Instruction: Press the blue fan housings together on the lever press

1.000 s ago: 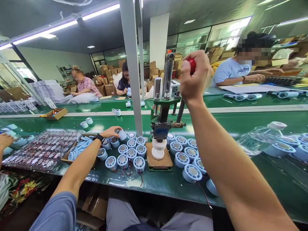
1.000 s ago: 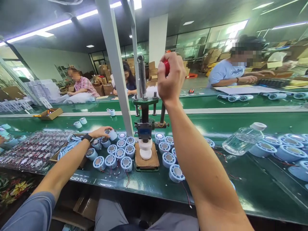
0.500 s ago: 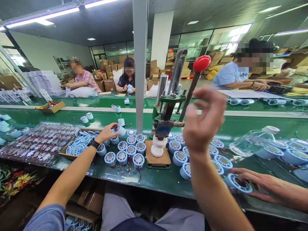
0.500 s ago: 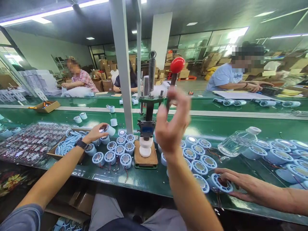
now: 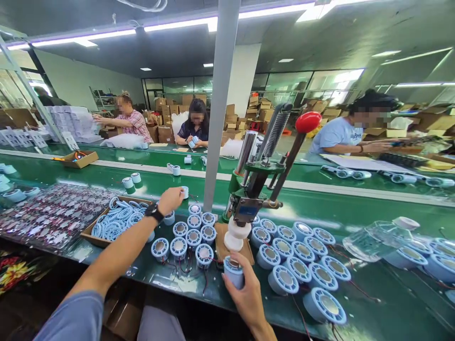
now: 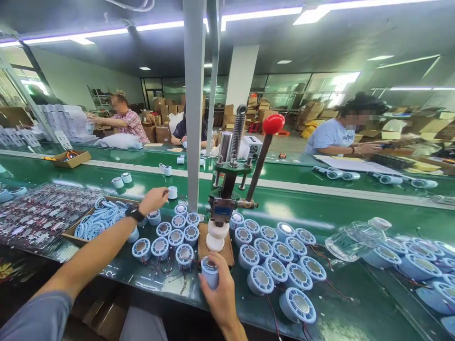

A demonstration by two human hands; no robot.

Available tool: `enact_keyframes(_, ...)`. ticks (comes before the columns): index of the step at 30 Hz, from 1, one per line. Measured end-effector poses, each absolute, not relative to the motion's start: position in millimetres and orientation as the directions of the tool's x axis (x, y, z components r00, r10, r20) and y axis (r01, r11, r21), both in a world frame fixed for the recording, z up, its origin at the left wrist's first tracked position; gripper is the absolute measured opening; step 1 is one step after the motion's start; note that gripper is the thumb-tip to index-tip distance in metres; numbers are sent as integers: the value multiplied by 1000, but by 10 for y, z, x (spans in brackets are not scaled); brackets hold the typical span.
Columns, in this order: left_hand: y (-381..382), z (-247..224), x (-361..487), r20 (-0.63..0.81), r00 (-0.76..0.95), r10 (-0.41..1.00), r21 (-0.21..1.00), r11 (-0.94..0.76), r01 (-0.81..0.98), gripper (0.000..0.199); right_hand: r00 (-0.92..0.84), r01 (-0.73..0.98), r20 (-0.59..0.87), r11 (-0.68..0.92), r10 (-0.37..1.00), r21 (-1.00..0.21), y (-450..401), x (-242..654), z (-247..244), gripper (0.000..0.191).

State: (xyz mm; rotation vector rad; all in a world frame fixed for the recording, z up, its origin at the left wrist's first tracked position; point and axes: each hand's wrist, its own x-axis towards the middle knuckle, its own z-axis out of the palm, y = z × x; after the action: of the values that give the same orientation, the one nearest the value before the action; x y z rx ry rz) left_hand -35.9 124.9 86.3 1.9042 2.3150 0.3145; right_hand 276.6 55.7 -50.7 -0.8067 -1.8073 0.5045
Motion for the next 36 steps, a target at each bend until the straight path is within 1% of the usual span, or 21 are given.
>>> enact_keyframes(3, 1799, 837, -768, -68, -231, 971, 192, 240, 952, 34, -175, 298, 671, 689, 720, -661, 590, 2861, -668, 31)
enact_keyframes(6, 2143, 693, -866, -158, -180, 971, 163, 205, 965, 33, -226, 280, 740, 770, 634, -574, 629, 2873, -808, 31)
enact_keyframes(8, 2301, 562, -820, -176, -135, 975, 153, 162, 975, 32, -265, 260, 764, 807, 588, -530, 646, 2873, -887, 31)
enact_keyframes(9, 2368, 498, -783, -175, -111, 978, 152, 139, 979, 33, -262, 254, 765, 807, 588, -533, 646, 2872, -917, 31)
enact_keyframes(12, 2531, 353, -666, -166, -40, 985, 156, 66, 986, 36, -207, 268, 716, 742, 667, -614, 613, 2869, -955, 27)
enact_keyframes(15, 2614, 299, -617, -187, 11, 982, 139, 15, 990, 37, -238, 295, 669, 709, 704, -641, 567, 2876, -905, 27)
enact_keyframes(17, 2607, 309, -643, -222, 8, 975, 93, 13, 996, 35, -271, 307, 659, 712, 702, -632, 550, 2886, -845, 28)
enact_keyframes(20, 2487, 373, -729, -273, -57, 960, -13, 55, 998, 35, -271, 300, 650, 704, 710, -644, 533, 2891, -756, 29)
enact_keyframes(23, 2269, 473, -784, -296, -113, 948, -106, 85, 991, 43, -249, 272, 654, 699, 715, -661, 514, 2872, -696, 26)
enact_keyframes(25, 2113, 545, -786, -305, -125, 944, -145, 84, 986, 48, -232, 260, 658, 697, 717, -668, 504, 2856, -668, 25)
enact_keyframes(27, 1975, 609, -773, -305, -126, 944, -163, 79, 984, 52, -224, 256, 663, 700, 714, -667, 499, 2847, -641, 25)
enact_keyframes(31, 1755, 667, -717, -275, -150, 950, -161, 109, 981, 53, -240, 276, 672, 713, 700, -644, 482, 2864, -598, 24)
enact_keyframes(34, 1557, 643, -607, -208, -211, 955, -153, 181, 971, 60, -315, 297, 673, 743, 669, -600, 442, 2923, -614, 22)
enact_keyframes(36, 1395, 613, -518, -123, -249, 961, -139, 231, 963, 61, -358, 319, 671, 761, 649, -565, 432, 2996, -659, 21)
